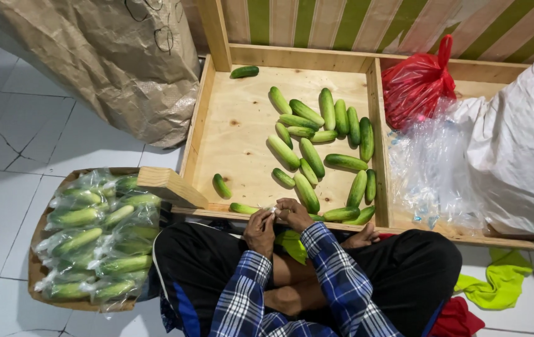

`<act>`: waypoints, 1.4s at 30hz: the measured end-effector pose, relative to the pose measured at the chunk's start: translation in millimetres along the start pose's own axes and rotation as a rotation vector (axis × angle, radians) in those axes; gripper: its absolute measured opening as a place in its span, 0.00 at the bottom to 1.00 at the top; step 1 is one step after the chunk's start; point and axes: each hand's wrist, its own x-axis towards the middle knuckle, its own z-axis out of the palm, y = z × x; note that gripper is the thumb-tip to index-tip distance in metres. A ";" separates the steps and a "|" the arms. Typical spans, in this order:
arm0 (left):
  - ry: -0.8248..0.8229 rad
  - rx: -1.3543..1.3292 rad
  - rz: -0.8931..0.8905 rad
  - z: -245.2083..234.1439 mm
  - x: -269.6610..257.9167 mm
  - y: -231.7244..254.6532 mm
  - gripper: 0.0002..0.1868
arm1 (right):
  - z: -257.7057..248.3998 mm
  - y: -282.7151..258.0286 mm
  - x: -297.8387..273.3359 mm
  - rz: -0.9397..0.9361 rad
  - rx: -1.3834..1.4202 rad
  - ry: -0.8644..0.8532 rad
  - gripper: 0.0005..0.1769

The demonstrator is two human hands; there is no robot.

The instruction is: The person sorts cucumbers by hand and places them into small plastic bags.

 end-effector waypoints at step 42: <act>-0.024 -0.034 -0.124 -12.6 3.5 23.6 0.05 | 6.4 -11.6 -16.1 -0.154 -0.018 -0.004 0.12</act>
